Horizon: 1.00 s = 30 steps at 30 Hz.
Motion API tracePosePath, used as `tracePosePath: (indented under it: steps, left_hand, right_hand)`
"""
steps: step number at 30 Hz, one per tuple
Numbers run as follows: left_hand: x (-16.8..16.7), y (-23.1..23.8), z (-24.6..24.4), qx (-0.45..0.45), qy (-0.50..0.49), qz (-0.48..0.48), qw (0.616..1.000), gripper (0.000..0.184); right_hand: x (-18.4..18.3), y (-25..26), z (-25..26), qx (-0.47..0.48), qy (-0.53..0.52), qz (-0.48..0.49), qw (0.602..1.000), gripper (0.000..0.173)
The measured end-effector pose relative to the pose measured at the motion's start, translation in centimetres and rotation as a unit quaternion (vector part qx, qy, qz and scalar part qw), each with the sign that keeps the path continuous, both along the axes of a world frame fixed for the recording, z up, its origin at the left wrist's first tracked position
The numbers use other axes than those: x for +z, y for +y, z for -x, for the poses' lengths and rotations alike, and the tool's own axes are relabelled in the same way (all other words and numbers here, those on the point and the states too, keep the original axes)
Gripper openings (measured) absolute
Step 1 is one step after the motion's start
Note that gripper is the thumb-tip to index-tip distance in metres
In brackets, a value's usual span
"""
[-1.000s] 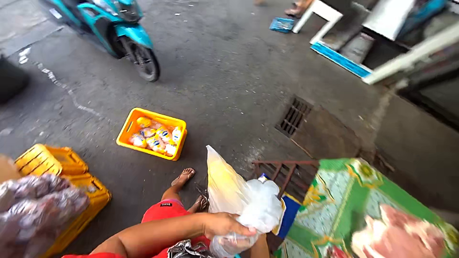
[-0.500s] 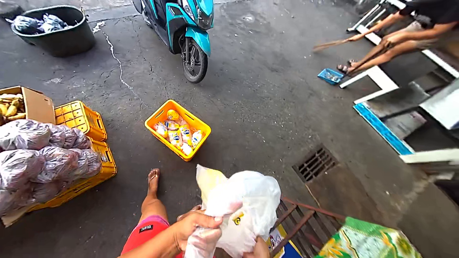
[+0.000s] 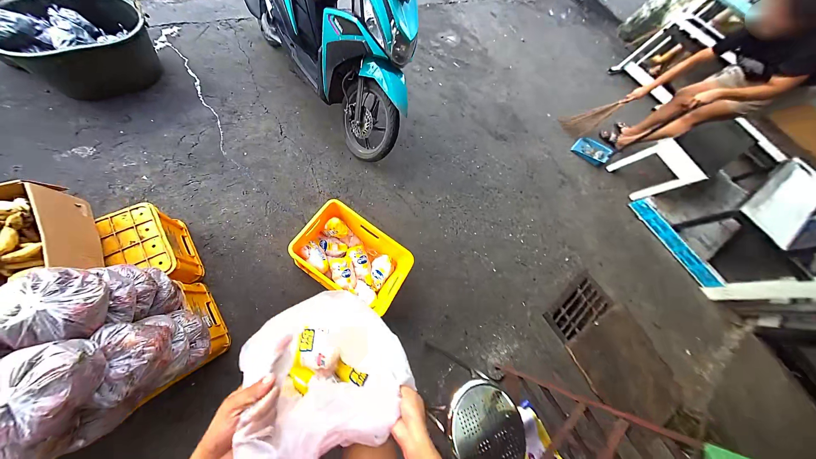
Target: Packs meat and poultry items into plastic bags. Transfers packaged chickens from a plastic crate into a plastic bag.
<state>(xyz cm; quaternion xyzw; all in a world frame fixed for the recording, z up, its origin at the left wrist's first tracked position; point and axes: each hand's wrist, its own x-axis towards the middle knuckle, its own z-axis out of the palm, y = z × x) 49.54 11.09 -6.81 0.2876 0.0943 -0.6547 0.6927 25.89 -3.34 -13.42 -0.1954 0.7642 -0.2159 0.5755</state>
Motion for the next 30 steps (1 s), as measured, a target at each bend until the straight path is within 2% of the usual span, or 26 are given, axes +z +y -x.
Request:
tracePosePath:
  steps: [6, 8, 10, 12, 14, 16, 17, 18, 19, 20, 22, 23, 24, 26, 27, 30]
  left_hand:
    - [-6.7, 1.7, -9.8, 0.052, -0.141, -0.093, 0.984, 0.013]
    - [-8.8, 1.3, -12.3, 0.066, -0.167, -0.122, 0.976, 0.018]
    - [-12.4, 0.8, -14.4, 0.078, -0.19, -0.152, 0.967, 0.022]
    - [-17.3, -0.1, -15.8, 0.081, -0.223, -0.204, 0.95, 0.029]
    - [-23.1, -1.5, -16.2, 0.038, -0.272, -0.294, 0.916, 0.017]
    - [-29.1, -2.3, -16.4, -0.002, -0.297, -0.353, 0.887, 0.019]
    - [-31.5, -2.8, -17.0, 0.014, -0.295, -0.366, 0.882, 0.021]
    - [-33.4, -3.1, -17.8, 0.042, -0.292, -0.372, 0.88, 0.019]
    - [-35.1, -3.3, -18.4, 0.07, -0.285, -0.371, 0.881, 0.017]
    - [-36.5, -3.4, -18.9, 0.088, -0.279, -0.364, 0.884, 0.013]
    - [-38.7, -4.0, -19.4, 0.079, -0.291, -0.324, 0.897, 0.012]
    - [-39.6, -4.5, -19.4, 0.064, -0.303, -0.301, 0.902, 0.014]
    - [-40.3, -5.1, -19.4, 0.058, -0.316, -0.283, 0.904, 0.016]
    - [-41.0, -6.3, -19.8, 0.076, -0.343, -0.273, 0.895, 0.017]
    - [-40.9, -6.6, -20.3, 0.092, -0.358, -0.276, 0.887, 0.016]
    - [-40.4, -6.5, -21.9, 0.152, -0.379, -0.281, 0.869, 0.021]
  right_hand:
    - [-9.7, -1.2, -12.6, 0.143, 0.033, -0.043, 0.988, 0.027]
    - [-12.2, -2.2, -16.2, 0.171, 0.017, -0.044, 0.984, 0.03]
    - [-13.8, -3.7, -19.5, 0.189, -0.019, -0.029, 0.981, 0.029]
    - [-15.3, -5.8, -22.4, 0.27, -0.043, 0.015, 0.962, 0.032]
    - [-19.0, -8.2, -23.4, 0.445, -0.022, 0.036, 0.895, 0.037]
    - [-24.7, -10.4, -22.3, 0.599, -0.014, -0.004, 0.8, 0.043]
    - [-27.3, -11.8, -21.4, 0.637, -0.047, -0.038, 0.768, 0.049]
    - [-29.7, -13.5, -20.1, 0.643, -0.104, -0.079, 0.755, 0.055]
    - [-31.8, -15.5, -18.6, 0.618, -0.166, -0.117, 0.76, 0.057]
    - [-33.9, -17.6, -17.1, 0.571, -0.194, -0.134, 0.787, 0.058]
    - [-39.1, -21.7, -15.7, 0.495, -0.105, -0.094, 0.857, 0.059]
    - [-42.3, -23.1, -15.6, 0.492, -0.014, -0.063, 0.868, 0.068]
    - [-45.8, -23.8, -15.6, 0.518, 0.071, -0.047, 0.851, 0.082]
    - [-52.5, -23.6, -15.7, 0.597, 0.201, -0.045, 0.775, 0.112]
    - [-55.3, -23.1, -16.3, 0.615, 0.242, -0.042, 0.749, 0.124]
    - [-59.5, -23.0, -18.3, 0.579, 0.323, 0.008, 0.749, 0.14]
